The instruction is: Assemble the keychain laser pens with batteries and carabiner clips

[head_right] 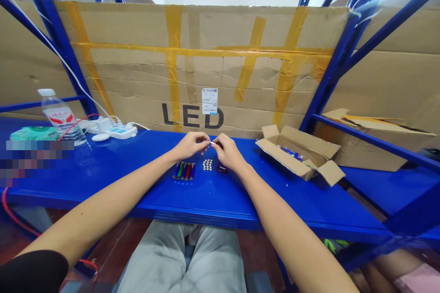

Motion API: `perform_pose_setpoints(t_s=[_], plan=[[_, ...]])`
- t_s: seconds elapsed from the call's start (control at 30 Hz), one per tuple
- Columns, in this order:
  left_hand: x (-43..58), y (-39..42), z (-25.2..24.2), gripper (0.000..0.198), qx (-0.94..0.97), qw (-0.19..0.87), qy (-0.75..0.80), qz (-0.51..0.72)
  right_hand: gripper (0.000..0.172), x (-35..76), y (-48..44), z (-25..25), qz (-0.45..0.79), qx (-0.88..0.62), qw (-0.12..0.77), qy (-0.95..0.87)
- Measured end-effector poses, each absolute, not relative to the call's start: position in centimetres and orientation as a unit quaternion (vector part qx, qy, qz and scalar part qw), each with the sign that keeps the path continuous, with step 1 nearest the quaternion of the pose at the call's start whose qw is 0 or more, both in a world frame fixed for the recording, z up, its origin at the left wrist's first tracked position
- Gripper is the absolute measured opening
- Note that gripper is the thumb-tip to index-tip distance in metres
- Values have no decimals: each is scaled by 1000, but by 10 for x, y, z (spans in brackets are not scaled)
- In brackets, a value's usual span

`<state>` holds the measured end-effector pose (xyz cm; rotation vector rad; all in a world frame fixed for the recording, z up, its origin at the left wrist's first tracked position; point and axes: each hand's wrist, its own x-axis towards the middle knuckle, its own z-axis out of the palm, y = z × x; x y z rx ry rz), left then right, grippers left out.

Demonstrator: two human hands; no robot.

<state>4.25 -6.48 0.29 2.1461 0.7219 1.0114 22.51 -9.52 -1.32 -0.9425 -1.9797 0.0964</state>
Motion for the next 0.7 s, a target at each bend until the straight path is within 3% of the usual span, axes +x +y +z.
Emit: perform_pose_setpoints(t_s=[0.13, 0.23, 0.43, 0.7], plan=[[44, -65, 0, 10, 833, 289, 277, 381, 18, 225, -95, -11, 71, -417, 431, -797], [45, -66, 0, 12, 833, 275, 283, 387, 8, 224, -93, -13, 86, -432, 438, -784], [44, -65, 1, 15, 831, 292, 277, 384, 10, 226, -88, -18, 112, -409, 485, -764], [44, -67, 2, 12, 845, 254, 275, 381, 13, 229, -90, -14, 157, -419, 469, -762]])
